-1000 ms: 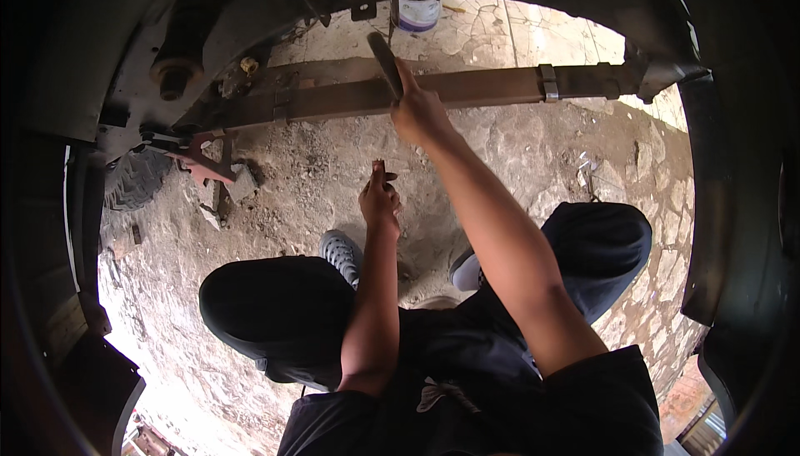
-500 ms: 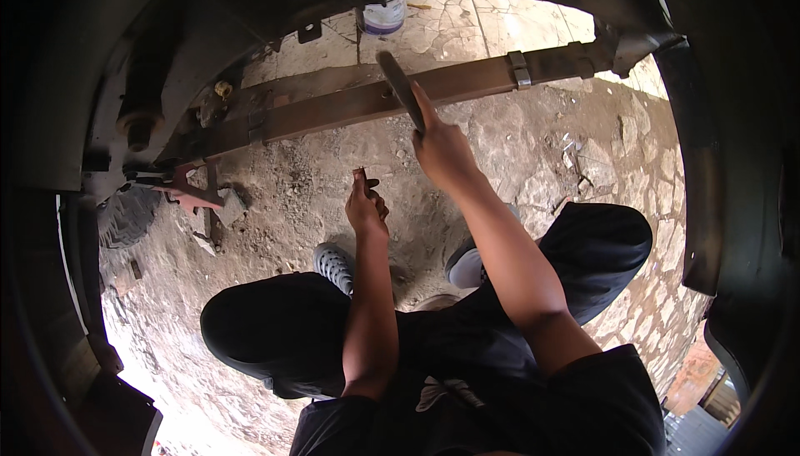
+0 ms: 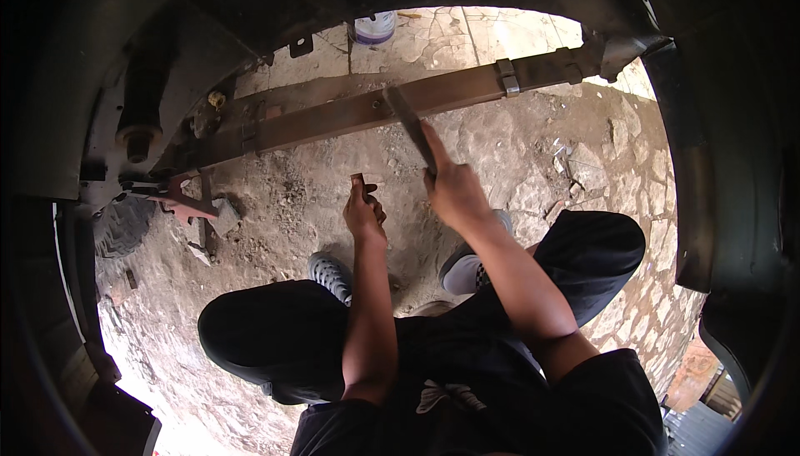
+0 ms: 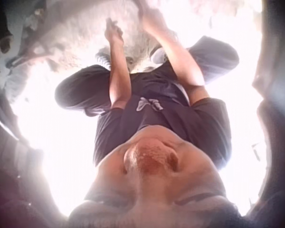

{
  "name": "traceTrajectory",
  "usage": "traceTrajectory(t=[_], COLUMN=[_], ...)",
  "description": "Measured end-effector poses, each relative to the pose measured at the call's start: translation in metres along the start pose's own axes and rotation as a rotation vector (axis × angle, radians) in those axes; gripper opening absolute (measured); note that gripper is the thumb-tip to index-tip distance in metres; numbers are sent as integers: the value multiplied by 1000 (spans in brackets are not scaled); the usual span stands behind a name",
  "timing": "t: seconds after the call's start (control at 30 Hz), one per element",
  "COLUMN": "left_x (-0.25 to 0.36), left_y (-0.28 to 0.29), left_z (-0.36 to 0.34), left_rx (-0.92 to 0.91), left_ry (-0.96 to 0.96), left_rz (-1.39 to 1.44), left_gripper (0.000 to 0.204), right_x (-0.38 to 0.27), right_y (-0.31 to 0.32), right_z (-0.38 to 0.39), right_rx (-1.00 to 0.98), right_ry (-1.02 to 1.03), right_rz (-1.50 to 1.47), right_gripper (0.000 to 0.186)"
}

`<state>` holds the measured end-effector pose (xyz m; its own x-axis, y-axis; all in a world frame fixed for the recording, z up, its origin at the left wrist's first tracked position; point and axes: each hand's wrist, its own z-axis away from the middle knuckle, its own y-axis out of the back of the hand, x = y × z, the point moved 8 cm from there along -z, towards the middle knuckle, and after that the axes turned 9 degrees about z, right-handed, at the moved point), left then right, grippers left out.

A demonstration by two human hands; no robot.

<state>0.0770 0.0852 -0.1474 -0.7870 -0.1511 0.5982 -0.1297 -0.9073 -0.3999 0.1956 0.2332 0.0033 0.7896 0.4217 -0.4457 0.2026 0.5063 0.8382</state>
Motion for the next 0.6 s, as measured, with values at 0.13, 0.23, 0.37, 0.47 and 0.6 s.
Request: traceTrajectory(t=[0.13,0.23,0.37,0.47,0.6], left_x=[0,-3,-1,5,15], left_y=[0,-6,-1,-4,5], left_z=[4,1,0,3,7], left_rx=[20,21,38,78,144], left_ry=[-2,15,-19,-91,-147], left_rz=[-5,1,-13,9,36], left_gripper=[42,42,41,40,39], right_x=[-3,-11,-26,-8,3], right_y=[22,29,6,-34,-25], right_z=[-41,-81,-55,2,-5], right_rx=[114,176,74,88,132], right_ry=[39,29,53,87,-4], right_rz=[54,40,-48,47,-81], right_gripper=[79,77,75,75,78])
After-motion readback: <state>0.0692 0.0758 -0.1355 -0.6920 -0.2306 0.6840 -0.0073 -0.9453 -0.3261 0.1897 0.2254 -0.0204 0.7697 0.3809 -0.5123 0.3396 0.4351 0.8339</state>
